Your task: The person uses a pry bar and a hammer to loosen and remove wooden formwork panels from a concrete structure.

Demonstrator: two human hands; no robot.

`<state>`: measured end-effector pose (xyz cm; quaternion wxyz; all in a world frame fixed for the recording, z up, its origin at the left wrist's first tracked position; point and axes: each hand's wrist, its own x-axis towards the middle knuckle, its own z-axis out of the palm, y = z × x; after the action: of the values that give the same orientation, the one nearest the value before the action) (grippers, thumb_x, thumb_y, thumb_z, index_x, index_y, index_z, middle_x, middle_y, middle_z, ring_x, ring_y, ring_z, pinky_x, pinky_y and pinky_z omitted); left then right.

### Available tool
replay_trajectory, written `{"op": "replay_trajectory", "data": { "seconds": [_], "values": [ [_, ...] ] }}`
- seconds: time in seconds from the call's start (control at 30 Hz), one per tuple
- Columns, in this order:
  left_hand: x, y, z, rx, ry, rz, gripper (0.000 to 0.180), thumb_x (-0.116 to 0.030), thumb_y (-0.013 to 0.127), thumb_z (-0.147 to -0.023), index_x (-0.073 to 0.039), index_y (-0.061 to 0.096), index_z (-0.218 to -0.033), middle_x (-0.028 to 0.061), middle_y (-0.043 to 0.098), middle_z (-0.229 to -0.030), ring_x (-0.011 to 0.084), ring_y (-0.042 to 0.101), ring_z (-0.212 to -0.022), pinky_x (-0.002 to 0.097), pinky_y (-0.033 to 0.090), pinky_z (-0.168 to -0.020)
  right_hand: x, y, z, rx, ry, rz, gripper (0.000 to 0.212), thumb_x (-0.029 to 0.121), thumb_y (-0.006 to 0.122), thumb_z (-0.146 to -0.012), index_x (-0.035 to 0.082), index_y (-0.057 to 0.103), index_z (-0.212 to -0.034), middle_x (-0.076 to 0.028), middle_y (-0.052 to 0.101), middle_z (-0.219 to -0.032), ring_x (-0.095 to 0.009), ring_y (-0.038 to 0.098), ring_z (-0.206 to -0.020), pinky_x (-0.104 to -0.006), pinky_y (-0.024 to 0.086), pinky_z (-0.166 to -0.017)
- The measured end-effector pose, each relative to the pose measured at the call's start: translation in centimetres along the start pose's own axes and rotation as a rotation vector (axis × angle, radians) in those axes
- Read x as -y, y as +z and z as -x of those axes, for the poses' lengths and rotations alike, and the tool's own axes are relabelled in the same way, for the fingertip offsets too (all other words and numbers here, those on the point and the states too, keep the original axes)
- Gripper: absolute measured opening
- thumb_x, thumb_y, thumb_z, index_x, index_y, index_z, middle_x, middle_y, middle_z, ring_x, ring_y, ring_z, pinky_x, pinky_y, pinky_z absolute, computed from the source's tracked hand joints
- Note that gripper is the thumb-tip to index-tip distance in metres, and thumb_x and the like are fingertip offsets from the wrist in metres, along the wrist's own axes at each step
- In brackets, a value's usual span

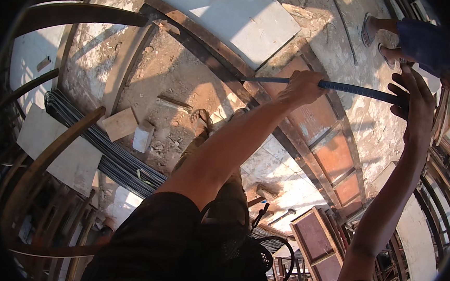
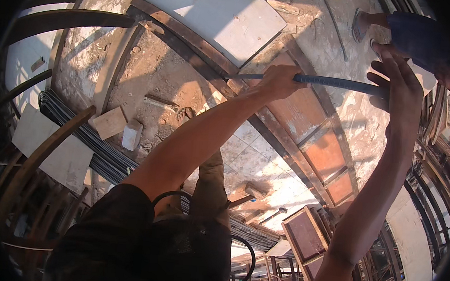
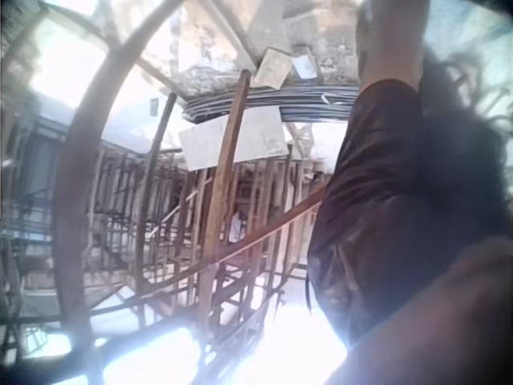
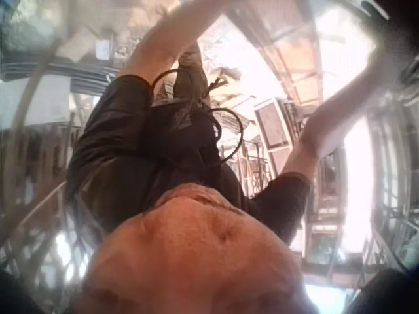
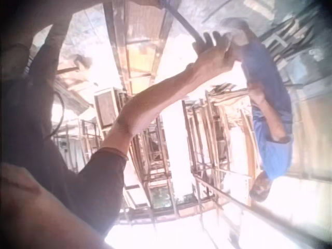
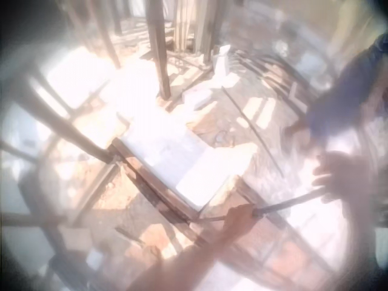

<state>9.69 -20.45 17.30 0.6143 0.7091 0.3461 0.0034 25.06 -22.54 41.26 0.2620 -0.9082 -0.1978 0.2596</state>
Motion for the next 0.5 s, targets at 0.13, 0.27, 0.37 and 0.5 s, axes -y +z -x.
{"op": "replay_trajectory", "data": {
  "seconds": [0.13,0.27,0.37,0.5],
  "values": [
    [-0.2,1.8,-4.7,-0.15,0.08,-0.039,0.036,-0.034,0.071,-0.088,-0.009,0.064,-0.112,0.0138,0.069,-0.105,0.0369,0.065,-0.104,0.0465,0.049,-0.087,-1.9,-2.5,-12.4,0.15,-0.193,-0.106,0.047,0.045,0.066,-0.09,0.01,0.067,-0.121,-0.008,0.073,-0.11,-0.015,0.071,-0.09,-0.0245,0.052,-0.063],
    [1.7,1.9,-1.2,-0.136,0.184,-0.074,0.055,-0.033,0.071,-0.088,-0.012,0.051,-0.135,0.0162,0.062,-0.125,0.0368,0.06,-0.115,0.0462,0.047,-0.097,-0.3,-1.4,-5.7,0.057,-0.096,-0.017,0.044,0.045,0.069,-0.089,0.006,0.072,-0.107,-0.002,0.066,-0.082,-0.01,0.06,-0.07,-0.0233,0.049,-0.061],
    [3.6,-0.4,5.1,-0.128,0.264,-0.225,0.061,-0.031,0.073,-0.086,-0.014,0.049,-0.139,0.0143,0.058,-0.132,0.0333,0.055,-0.123,0.0467,0.043,-0.103,-1.6,-0.8,1.6,0.115,-0.012,-0.089,0.045,0.044,0.07,-0.09,0.005,0.072,-0.111,-0.003,0.061,-0.083,-0.01,0.057,-0.078,-0.0261,0.046,-0.068],
    [1.9,-0.7,9.0,-0.049,0.342,-0.206,0.051,-0.033,0.077,-0.082,-0.011,0.06,-0.125,0.012,0.062,-0.124,0.0316,0.057,-0.118,0.0437,0.044,-0.1,-2.2,-0.9,12.1,-0.004,0.043,-0.02,0.041,0.037,0.064,-0.097,0.001,0.068,-0.116,-0.008,0.067,-0.098,-0.013,0.06,-0.085,-0.0283,0.049,-0.07]
  ]
}}
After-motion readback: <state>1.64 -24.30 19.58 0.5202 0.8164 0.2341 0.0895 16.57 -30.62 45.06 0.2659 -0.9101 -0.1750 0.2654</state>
